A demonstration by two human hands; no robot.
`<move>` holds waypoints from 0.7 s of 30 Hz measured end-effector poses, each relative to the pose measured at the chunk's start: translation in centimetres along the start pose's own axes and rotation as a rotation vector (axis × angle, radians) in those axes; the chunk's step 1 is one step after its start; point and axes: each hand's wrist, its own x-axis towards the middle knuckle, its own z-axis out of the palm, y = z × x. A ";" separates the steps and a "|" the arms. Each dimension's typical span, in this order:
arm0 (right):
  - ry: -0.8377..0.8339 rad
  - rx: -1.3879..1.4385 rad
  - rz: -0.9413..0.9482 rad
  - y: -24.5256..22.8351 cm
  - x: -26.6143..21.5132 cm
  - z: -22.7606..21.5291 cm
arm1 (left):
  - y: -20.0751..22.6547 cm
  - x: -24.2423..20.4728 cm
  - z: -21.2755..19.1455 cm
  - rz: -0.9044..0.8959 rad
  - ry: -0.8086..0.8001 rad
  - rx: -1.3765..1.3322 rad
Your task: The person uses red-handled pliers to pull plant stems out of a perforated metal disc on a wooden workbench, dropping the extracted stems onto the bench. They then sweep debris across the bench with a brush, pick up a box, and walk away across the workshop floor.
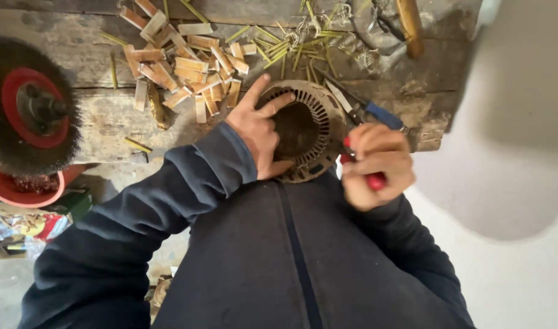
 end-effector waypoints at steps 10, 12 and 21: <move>-0.008 0.073 0.073 0.1 -0.5 -1.0 | 0.6 0.3 1.0 -0.009 0.209 -0.080; 0.037 0.053 0.042 0.2 -0.2 -0.8 | 0.5 0.7 -0.2 -0.012 -0.065 -0.059; 0.226 0.262 0.233 1.0 0.4 -1.8 | 1.2 1.0 1.9 -0.052 0.201 -0.121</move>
